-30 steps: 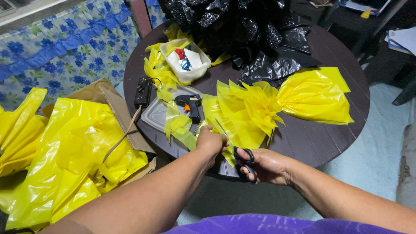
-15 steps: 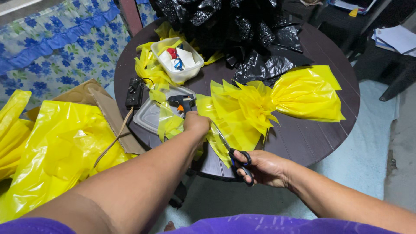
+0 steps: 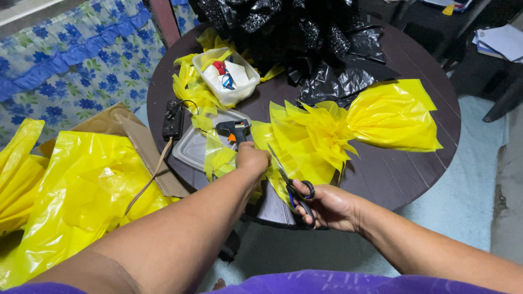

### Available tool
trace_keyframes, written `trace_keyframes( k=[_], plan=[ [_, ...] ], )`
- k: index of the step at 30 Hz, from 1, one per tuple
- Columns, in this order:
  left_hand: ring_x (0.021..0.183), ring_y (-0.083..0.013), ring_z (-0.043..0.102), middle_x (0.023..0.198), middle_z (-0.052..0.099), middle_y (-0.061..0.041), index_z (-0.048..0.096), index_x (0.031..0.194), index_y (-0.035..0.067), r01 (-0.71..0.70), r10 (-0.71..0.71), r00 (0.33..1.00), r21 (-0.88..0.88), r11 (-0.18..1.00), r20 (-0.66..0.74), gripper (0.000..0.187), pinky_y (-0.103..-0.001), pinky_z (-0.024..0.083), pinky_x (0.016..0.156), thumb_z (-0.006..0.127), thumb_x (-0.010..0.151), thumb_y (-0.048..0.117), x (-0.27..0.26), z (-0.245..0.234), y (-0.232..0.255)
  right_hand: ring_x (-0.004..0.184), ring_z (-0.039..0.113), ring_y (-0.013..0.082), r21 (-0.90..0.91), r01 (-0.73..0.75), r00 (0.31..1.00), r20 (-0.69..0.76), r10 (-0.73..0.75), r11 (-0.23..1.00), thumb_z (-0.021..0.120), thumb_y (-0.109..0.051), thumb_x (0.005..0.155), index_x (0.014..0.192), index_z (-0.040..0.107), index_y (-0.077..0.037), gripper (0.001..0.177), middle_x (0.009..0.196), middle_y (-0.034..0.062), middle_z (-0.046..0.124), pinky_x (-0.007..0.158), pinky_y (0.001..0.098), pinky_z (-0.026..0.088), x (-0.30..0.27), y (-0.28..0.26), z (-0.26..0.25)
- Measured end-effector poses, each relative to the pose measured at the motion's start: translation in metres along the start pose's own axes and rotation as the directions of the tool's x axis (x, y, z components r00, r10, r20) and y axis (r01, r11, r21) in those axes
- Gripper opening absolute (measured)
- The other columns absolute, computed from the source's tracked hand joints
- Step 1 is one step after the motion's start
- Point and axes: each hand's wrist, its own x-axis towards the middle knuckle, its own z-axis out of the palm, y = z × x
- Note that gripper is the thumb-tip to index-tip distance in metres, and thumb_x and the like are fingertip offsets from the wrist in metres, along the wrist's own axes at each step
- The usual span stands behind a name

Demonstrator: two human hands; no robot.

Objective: The person uses scissors to cut a yellow plastic bag into strips. They repeatedly trim the edges of the bag, creating a fringed effect, and then adjust the cut sections with their hands.

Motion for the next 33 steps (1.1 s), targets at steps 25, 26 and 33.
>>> trace_keyframes(
  k=[25, 26, 33],
  plan=[
    [0.097, -0.0316, 0.075, 0.110, 0.073, -0.017, 0.055, 0.130, 0.003, 0.048, -0.051, 0.995, 0.037, 0.998, 0.082, 0.060, -0.040, 0.060, 0.083, 0.074, 0.073, 0.005, -0.003, -0.010, 0.010, 0.053, 0.061, 0.0098, 0.070, 0.055, 0.994, -0.097, -0.048, 0.996, 0.069, -0.054, 0.085, 0.091, 0.061, -0.015, 0.041, 0.072, -0.0008, 0.065, 0.049, 0.0233, 0.047, 0.012, -0.003, 0.021],
    [0.098, -0.0307, 0.075, 0.111, 0.074, -0.017, 0.057, 0.128, 0.003, 0.030, -0.032, 0.997, 0.039, 0.999, 0.066, 0.057, -0.039, 0.059, 0.085, 0.074, 0.074, 0.008, -0.002, -0.010, 0.011, 0.053, 0.061, 0.0100, 0.079, 0.056, 0.993, -0.109, -0.047, 0.995, 0.069, -0.054, 0.085, 0.091, 0.061, -0.015, 0.040, 0.072, -0.0007, 0.065, 0.049, 0.0234, 0.047, 0.012, -0.003, 0.022],
    [0.102, -0.0310, 0.071, 0.115, 0.072, -0.019, 0.057, 0.131, 0.006, -0.095, 0.098, 0.995, 0.157, 0.983, -0.011, 0.057, -0.037, 0.054, 0.089, 0.076, 0.078, 0.013, 0.020, -0.013, 0.021, 0.053, 0.061, 0.0099, 0.090, 0.066, 0.995, -0.086, -0.059, 0.994, 0.068, -0.053, 0.087, 0.092, 0.061, -0.015, 0.040, 0.073, -0.0011, 0.065, 0.050, 0.0230, 0.047, 0.006, -0.004, 0.023]
  ],
)
